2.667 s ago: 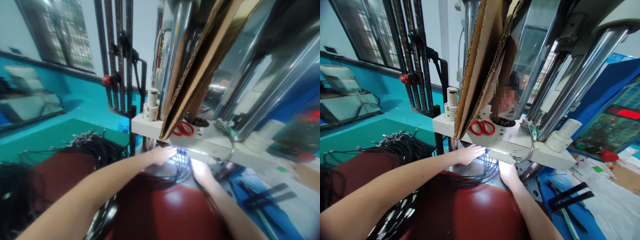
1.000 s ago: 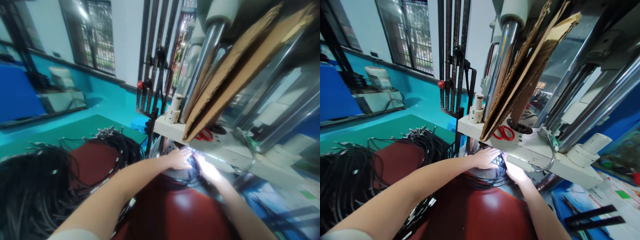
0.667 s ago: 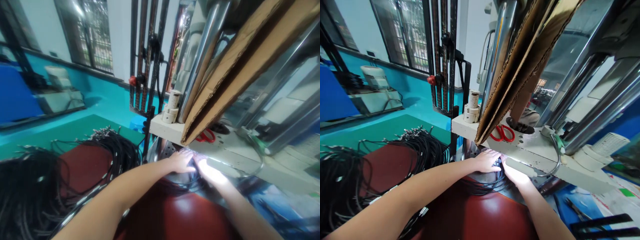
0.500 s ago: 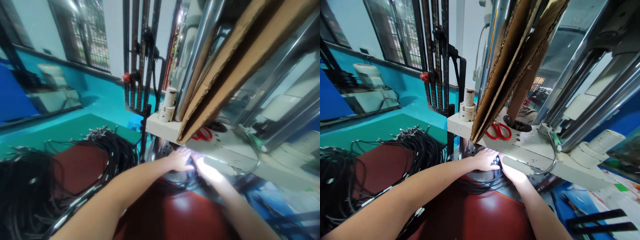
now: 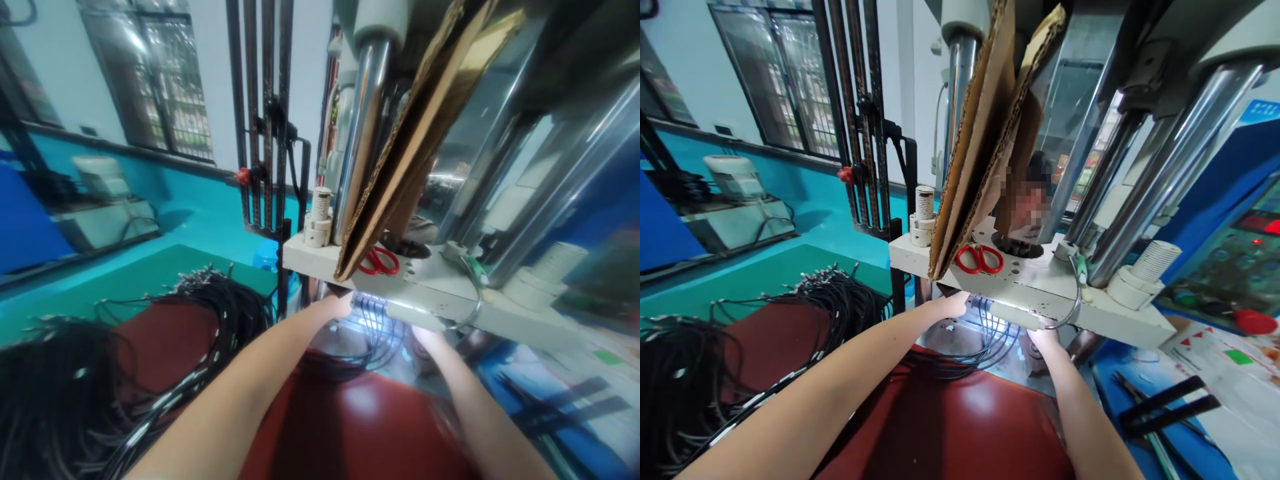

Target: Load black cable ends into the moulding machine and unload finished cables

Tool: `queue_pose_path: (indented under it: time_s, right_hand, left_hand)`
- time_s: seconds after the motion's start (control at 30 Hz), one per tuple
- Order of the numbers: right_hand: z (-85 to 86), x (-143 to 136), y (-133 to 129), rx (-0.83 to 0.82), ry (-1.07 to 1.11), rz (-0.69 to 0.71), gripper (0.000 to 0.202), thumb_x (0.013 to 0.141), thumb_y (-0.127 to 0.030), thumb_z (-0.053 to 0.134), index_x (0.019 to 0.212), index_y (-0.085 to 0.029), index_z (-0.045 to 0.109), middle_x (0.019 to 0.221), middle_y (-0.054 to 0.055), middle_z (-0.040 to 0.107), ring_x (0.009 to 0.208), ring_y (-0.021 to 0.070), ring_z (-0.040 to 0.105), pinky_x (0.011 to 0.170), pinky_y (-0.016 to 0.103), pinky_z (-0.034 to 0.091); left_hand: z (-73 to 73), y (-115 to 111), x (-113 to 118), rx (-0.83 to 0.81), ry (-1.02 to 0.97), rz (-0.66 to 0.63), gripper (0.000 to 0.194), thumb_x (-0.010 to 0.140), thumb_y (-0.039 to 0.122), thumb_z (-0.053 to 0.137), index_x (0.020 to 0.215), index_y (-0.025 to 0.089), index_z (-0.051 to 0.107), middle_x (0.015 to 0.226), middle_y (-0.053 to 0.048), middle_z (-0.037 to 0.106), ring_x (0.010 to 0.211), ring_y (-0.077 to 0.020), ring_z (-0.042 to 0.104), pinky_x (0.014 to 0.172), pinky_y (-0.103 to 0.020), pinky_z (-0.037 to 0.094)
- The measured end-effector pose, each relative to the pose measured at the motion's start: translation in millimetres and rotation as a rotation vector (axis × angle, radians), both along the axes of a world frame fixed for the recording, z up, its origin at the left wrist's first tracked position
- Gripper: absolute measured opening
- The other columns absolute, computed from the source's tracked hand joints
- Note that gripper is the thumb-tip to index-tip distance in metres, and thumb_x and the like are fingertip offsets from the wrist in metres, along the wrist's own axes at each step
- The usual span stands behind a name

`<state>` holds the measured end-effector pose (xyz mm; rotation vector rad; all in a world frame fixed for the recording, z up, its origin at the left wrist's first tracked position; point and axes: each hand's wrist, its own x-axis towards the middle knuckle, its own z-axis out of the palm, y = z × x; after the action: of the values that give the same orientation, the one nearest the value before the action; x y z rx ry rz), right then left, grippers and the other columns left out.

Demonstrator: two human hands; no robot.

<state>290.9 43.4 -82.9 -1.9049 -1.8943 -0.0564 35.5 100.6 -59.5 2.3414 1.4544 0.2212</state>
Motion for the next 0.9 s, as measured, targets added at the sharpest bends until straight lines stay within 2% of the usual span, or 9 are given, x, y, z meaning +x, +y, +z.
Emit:
queue_pose_path:
  time_s: [0.1,0.27,0.4,0.53,0.63,0.7,0.77,0.83,0.9]
  right_hand:
    - [-6.8,2.8,2.4,-0.03,-0.02,-0.035,0.027,0.086,-0.034,0.048,0.103,-0.015,0.056,0.107,0.008,0.057,0.093,0.018,0.055,0.082,0.039,0.044]
    - [-14.0,1.3,4.8,-0.027,-0.051,-0.03,0.025,0.085,-0.033,0.05,0.102,-0.014,0.056,0.106,0.007,0.057,0.092,0.018,0.055,0.082,0.039,0.044]
    - [-15.7,1.1,4.7,-0.004,-0.051,-0.03,0.026,0.085,-0.034,0.05,0.1,-0.014,0.057,0.104,0.007,0.058,0.091,0.0179,0.055,0.082,0.039,0.044]
    - [-12.2,-2.7,1.4,0.036,-0.024,-0.035,0.021,0.085,-0.029,0.05,0.099,-0.014,0.057,0.1,0.007,0.058,0.087,0.0165,0.056,0.078,0.037,0.045]
    - [-3.8,-9.0,-14.0,0.094,0.01,-0.051,0.016,0.082,-0.019,0.047,0.092,-0.013,0.059,0.097,0.008,0.059,0.089,0.0191,0.055,0.08,0.038,0.043]
    - [5.2,-12.6,-37.4,0.14,0.043,-0.043,0.019,0.08,-0.017,0.042,0.085,-0.014,0.061,0.094,0.01,0.06,0.09,0.0207,0.055,0.081,0.036,0.043]
    - [15.3,-13.8,-74.4,0.172,0.075,0.004,0.024,0.081,-0.022,0.038,0.08,-0.016,0.061,0.09,0.009,0.061,0.087,0.0196,0.056,0.078,0.031,0.044]
    - [23.5,-11.4,-124.6,0.174,0.102,0.073,0.027,0.082,-0.031,0.037,0.078,-0.02,0.061,0.085,0.005,0.062,0.083,0.0178,0.057,0.074,0.028,0.046]
    - [26.7,-5.3,-183.3,0.147,0.149,0.13,0.028,0.082,-0.036,0.039,0.074,-0.022,0.062,0.077,0.005,0.062,0.077,0.0185,0.059,0.07,0.028,0.048]
  left_hand:
    - [-3.4,-1.7,-0.3,0.013,0.007,0.004,0.04,0.069,0.018,0.049,0.11,0.018,0.048,0.114,-0.012,0.054,0.1,-0.0246,0.053,0.081,-0.032,0.042]
    - [-9.6,-5.3,-0.9,-0.019,0.014,0.031,0.043,0.07,0.02,0.047,0.113,0.02,0.045,0.105,-0.011,0.058,0.089,-0.0236,0.058,0.072,-0.03,0.045]
    - [-11.4,-5.9,-1.7,-0.008,0.008,0.013,0.047,0.068,0.017,0.047,0.115,0.021,0.043,0.113,-0.011,0.054,0.099,-0.0231,0.054,0.078,-0.029,0.043]
    - [-5.2,-8.7,-3.1,-0.004,0.012,-0.026,0.056,0.066,0.015,0.047,0.121,0.021,0.038,0.125,-0.012,0.046,0.108,-0.0241,0.049,0.084,-0.031,0.042]
    - [9.2,-18.2,-7.6,-0.005,0.024,-0.067,0.061,0.065,0.013,0.047,0.125,0.018,0.034,0.132,-0.015,0.038,0.108,-0.0269,0.049,0.082,-0.035,0.043]
    - [26.4,-34.7,-17.9,-0.002,0.031,-0.131,0.062,0.064,0.011,0.047,0.125,0.017,0.036,0.135,-0.013,0.035,0.112,-0.026,0.046,0.087,-0.034,0.041]
    - [48.2,-65.5,-38.5,0.025,0.01,-0.247,0.059,0.064,0.01,0.047,0.122,0.018,0.04,0.136,-0.008,0.035,0.12,-0.0219,0.038,0.096,-0.03,0.034]
    - [67.6,-113.5,-69.7,0.084,-0.064,-0.409,0.055,0.069,0.013,0.046,0.123,0.022,0.041,0.134,-0.003,0.039,0.123,-0.0166,0.034,0.102,-0.027,0.027]
    - [74.3,-175.6,-106.6,0.08,-0.15,-0.458,0.048,0.076,0.018,0.042,0.122,0.03,0.042,0.126,0.002,0.047,0.114,-0.0114,0.043,0.098,-0.024,0.032]
